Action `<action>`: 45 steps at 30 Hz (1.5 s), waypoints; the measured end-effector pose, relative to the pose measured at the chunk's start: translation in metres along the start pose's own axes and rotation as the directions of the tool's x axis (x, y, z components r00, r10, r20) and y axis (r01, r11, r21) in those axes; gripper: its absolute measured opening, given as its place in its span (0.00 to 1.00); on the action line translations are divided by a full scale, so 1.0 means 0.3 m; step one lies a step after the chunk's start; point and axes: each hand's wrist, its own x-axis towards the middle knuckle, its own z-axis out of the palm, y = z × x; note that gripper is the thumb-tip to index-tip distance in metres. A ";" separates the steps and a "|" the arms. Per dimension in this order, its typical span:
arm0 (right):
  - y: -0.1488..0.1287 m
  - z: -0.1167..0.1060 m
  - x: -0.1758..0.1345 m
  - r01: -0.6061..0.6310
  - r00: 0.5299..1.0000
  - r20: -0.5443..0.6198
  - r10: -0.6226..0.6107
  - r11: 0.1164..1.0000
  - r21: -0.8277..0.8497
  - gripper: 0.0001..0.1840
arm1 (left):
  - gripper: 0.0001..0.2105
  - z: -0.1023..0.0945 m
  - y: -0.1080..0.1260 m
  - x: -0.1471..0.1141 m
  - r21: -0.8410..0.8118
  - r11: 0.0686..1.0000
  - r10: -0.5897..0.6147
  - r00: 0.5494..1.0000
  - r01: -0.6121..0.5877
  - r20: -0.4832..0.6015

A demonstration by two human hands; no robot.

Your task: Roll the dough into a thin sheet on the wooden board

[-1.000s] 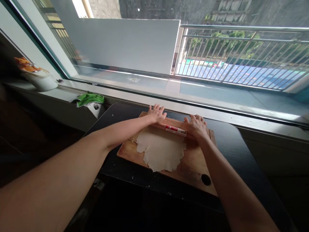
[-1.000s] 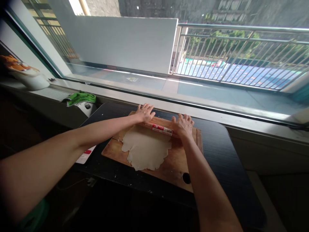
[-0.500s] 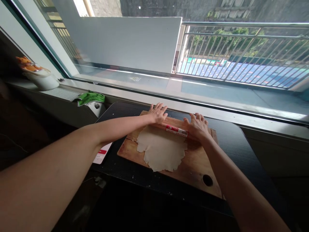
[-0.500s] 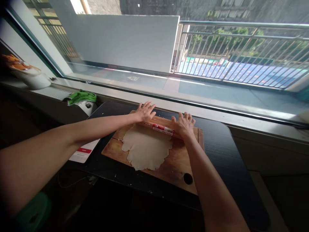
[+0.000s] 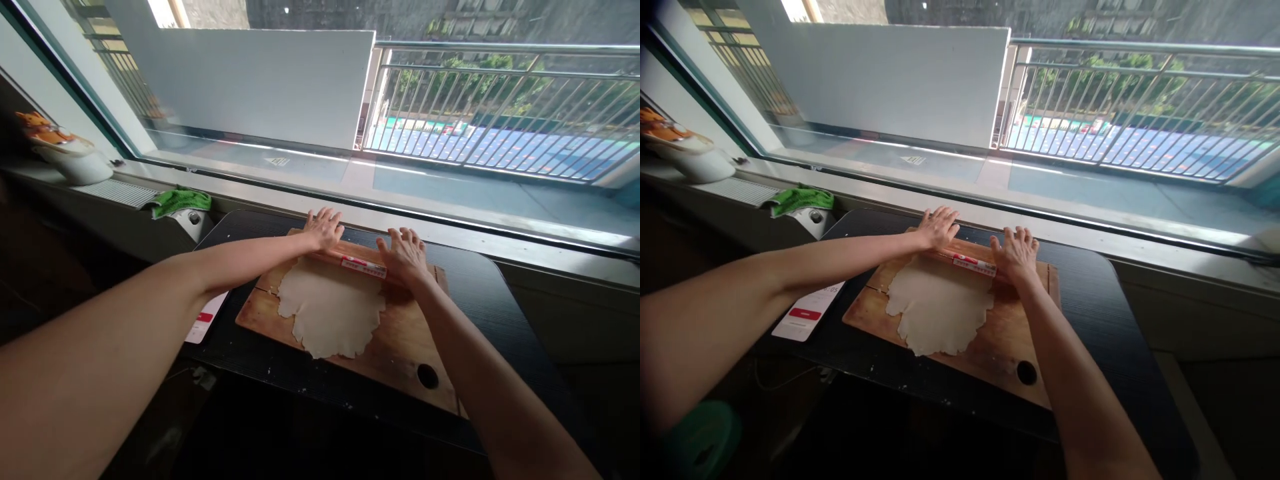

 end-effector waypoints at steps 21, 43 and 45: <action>-0.003 0.025 -0.215 0.279 0.960 0.011 -0.279 0.960 -0.010 0.29 | 0.27 0.025 -0.030 -0.235 -0.026 0.954 0.299 0.953 -0.298 0.048; -0.030 -0.009 0.027 -0.054 0.996 -0.069 0.054 0.999 -0.001 0.29 | 0.25 0.006 0.010 0.024 -0.019 0.998 0.063 0.998 -0.063 0.006; -0.032 -0.007 0.016 -0.067 0.996 -0.062 0.068 0.998 0.003 0.28 | 0.25 0.002 0.007 0.026 -0.026 0.998 0.055 0.998 -0.054 0.014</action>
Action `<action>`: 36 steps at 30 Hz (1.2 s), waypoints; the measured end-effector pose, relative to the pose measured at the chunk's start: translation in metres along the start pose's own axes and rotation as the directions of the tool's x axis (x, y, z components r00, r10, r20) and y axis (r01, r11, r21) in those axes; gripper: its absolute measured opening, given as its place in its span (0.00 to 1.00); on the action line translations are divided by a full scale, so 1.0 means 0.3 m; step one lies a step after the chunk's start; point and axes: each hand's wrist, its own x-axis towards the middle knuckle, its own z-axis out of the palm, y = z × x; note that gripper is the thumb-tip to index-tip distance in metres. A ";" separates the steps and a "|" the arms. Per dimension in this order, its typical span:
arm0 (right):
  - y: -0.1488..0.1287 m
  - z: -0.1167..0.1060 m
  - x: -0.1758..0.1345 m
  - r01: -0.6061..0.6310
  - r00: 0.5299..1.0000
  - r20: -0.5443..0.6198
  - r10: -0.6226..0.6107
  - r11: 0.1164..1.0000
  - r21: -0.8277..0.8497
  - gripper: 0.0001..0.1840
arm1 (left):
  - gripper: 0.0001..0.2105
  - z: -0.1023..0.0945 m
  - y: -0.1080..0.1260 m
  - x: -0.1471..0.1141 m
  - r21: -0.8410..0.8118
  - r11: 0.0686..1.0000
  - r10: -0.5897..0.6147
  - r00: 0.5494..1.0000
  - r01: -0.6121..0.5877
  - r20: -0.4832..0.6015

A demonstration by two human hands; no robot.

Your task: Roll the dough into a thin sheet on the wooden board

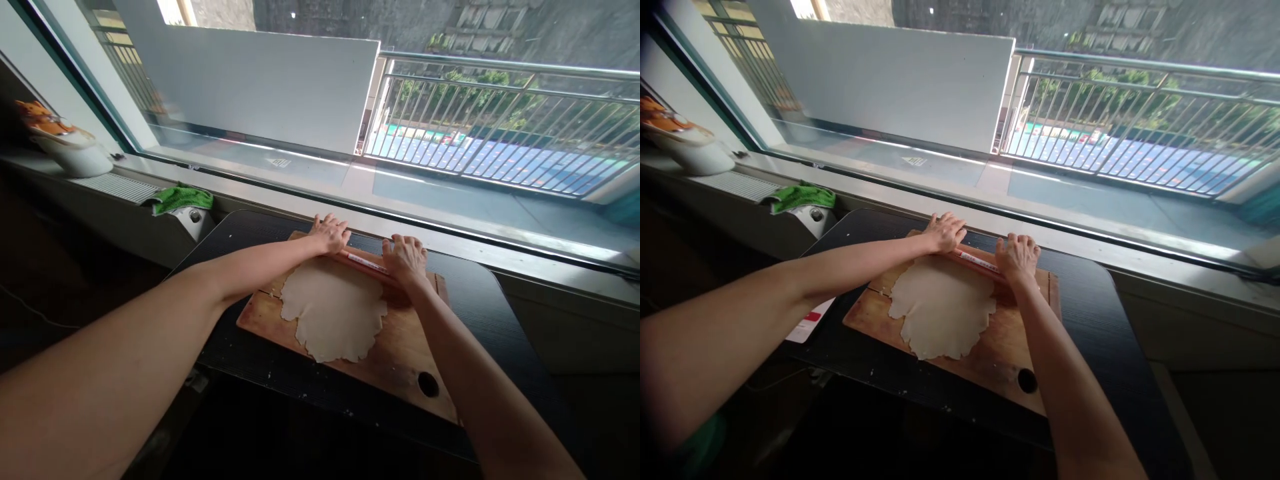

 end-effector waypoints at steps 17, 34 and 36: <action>-0.016 0.003 -0.076 0.099 0.983 0.155 -0.099 0.995 0.006 0.30 | 0.28 0.014 -0.022 -0.050 0.027 0.999 0.030 0.995 -0.033 0.095; -0.010 0.016 -0.114 0.215 0.961 0.174 -0.215 0.976 0.020 0.27 | 0.28 0.024 -0.036 -0.080 0.058 0.996 0.059 0.994 -0.065 0.097; -0.009 0.016 -0.113 0.245 0.963 0.119 -0.242 0.969 -0.009 0.27 | 0.28 0.022 -0.034 -0.078 0.062 0.996 0.056 0.995 -0.060 0.078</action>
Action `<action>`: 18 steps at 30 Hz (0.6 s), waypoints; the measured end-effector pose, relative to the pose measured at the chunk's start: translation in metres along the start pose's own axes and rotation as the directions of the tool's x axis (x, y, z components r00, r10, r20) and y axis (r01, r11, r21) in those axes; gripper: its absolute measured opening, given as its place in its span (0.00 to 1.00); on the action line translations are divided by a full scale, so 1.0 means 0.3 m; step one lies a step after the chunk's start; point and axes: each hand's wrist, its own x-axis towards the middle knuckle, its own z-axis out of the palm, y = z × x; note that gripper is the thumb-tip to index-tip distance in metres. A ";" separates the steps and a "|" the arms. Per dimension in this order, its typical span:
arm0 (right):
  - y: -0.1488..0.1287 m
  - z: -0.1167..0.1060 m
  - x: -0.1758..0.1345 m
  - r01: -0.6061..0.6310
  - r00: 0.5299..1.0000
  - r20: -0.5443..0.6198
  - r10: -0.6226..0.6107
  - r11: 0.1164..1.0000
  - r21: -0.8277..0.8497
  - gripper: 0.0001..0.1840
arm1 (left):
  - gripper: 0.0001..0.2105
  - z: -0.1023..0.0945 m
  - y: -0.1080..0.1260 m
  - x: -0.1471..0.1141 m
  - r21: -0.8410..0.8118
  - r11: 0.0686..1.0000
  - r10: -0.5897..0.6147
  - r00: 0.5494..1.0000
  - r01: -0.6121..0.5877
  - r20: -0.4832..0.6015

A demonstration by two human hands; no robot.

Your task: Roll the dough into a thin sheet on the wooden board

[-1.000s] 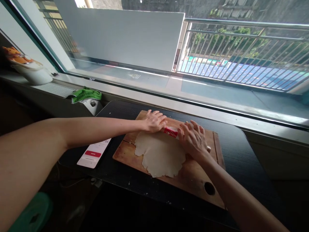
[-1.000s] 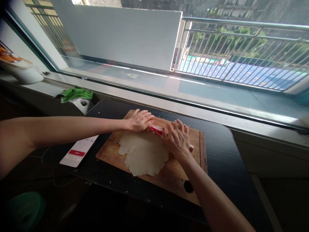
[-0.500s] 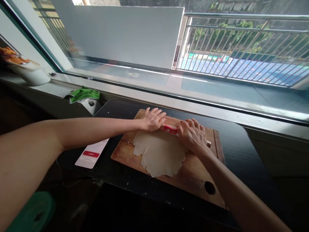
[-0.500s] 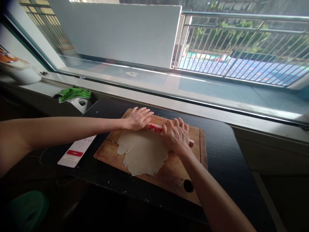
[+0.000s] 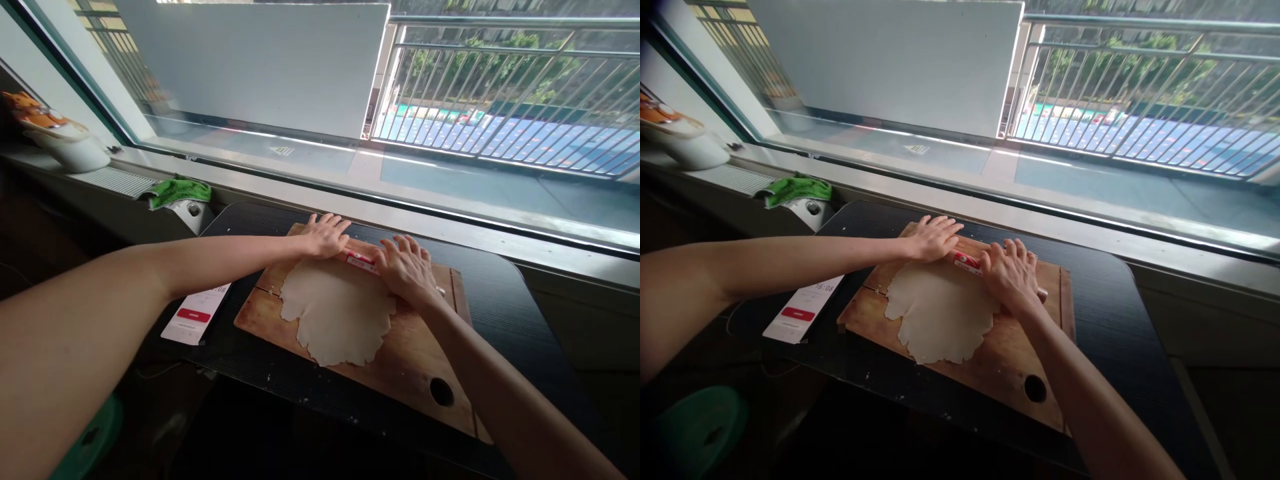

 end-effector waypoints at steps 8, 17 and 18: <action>0.010 -0.023 0.079 -0.145 0.988 0.059 0.143 0.989 0.036 0.29 | 0.29 -0.030 0.010 0.079 -0.024 0.997 -0.078 0.996 0.079 0.031; 0.019 -0.003 0.081 -0.062 0.998 -0.020 0.062 0.998 0.014 0.30 | 0.29 -0.026 0.006 0.062 -0.020 0.995 -0.102 0.995 0.102 0.023; 0.027 -0.007 0.118 -0.122 0.992 -0.009 0.123 0.992 0.031 0.31 | 0.30 -0.034 0.008 0.099 -0.026 0.989 -0.145 0.989 0.146 0.025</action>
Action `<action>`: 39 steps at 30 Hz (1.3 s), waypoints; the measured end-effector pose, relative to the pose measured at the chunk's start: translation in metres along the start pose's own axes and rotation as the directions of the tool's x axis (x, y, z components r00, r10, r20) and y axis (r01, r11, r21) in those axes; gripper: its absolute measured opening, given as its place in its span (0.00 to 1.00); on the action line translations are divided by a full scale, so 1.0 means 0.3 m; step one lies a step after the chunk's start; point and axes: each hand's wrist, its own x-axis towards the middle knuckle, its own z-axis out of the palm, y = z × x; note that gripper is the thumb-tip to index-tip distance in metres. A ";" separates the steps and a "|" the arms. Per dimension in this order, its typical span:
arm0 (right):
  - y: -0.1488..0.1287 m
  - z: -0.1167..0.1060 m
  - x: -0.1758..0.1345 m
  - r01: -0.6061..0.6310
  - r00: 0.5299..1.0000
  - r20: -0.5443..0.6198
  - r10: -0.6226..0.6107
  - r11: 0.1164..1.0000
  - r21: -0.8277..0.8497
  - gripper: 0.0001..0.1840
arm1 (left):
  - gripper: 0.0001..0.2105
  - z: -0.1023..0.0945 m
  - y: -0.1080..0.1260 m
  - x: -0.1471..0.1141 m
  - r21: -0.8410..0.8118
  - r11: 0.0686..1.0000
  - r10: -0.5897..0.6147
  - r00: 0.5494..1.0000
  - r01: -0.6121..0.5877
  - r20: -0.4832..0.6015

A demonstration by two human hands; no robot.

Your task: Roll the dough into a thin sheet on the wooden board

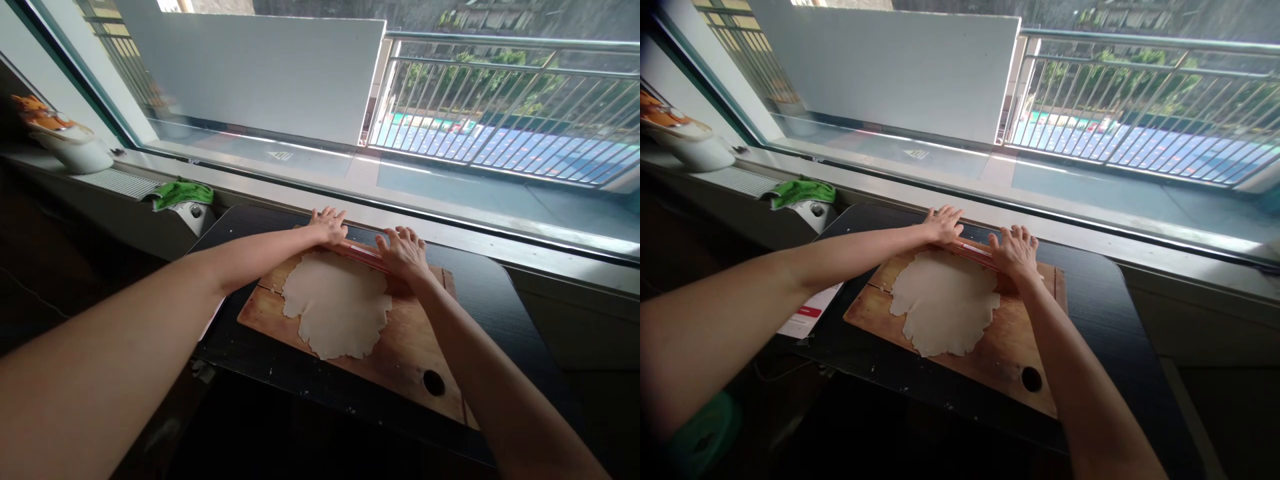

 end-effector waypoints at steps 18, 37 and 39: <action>-0.026 -0.009 -0.009 -0.155 0.988 -0.003 0.157 0.981 0.116 0.30 | 0.29 -0.001 0.004 0.029 -0.026 0.999 0.026 0.997 -0.028 -0.074; -0.038 -0.022 -0.315 -0.004 0.990 0.143 0.009 0.999 -0.034 0.29 | 0.28 0.039 0.041 -0.247 -0.117 0.979 0.166 0.986 -0.166 -0.010; -0.018 -0.003 -0.338 0.104 0.991 0.096 -0.096 0.991 -0.081 0.29 | 0.28 0.059 0.013 -0.261 -0.119 0.967 0.232 0.973 -0.227 0.022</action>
